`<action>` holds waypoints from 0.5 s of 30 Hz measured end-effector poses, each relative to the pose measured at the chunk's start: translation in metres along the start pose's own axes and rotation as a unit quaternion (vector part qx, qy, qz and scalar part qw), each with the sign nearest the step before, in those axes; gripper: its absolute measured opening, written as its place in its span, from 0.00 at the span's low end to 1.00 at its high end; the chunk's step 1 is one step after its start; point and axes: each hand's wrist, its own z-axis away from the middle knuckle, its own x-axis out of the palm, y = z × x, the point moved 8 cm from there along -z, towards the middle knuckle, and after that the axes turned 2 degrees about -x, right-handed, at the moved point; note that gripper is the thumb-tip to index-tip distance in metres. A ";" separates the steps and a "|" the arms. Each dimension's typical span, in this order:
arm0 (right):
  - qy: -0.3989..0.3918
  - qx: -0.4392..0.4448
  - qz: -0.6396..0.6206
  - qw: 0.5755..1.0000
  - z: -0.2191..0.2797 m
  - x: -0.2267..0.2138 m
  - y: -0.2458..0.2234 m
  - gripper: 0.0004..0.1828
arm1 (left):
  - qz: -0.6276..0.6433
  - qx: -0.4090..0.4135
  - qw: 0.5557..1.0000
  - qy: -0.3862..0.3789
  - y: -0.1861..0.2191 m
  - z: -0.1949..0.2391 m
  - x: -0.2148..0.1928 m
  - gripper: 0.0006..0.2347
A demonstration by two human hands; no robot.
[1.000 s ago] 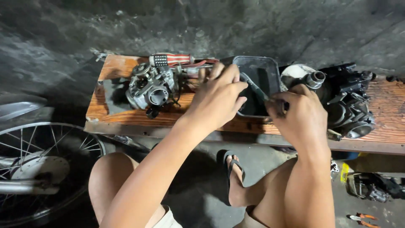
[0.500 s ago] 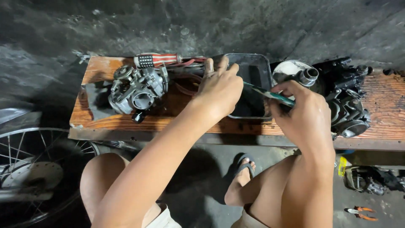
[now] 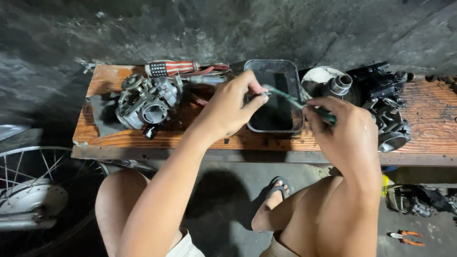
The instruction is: The person cleans a small metal part with a toothbrush and liquid, then wipes it with a cloth. They proceed to assemble the part into a larger engine component, using a screwdriver to tighten screws and secure the assembly on a wooden table.
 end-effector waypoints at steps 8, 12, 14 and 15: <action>0.014 -0.007 -0.198 0.980 0.014 -0.006 -0.002 0.13 | 0.492 -0.013 0.868 0.062 -0.024 0.019 0.013 0.07; 0.065 -0.035 -0.228 0.971 0.031 0.005 0.005 0.14 | 0.489 -0.091 0.852 0.166 -0.021 0.024 0.009 0.11; 0.074 -0.036 -0.243 0.966 0.037 0.011 0.002 0.14 | 0.508 -0.103 0.838 0.169 -0.036 0.024 0.020 0.11; 0.082 -0.037 -0.260 0.961 0.040 0.013 0.000 0.14 | 0.526 -0.116 0.824 0.173 -0.045 0.023 0.026 0.11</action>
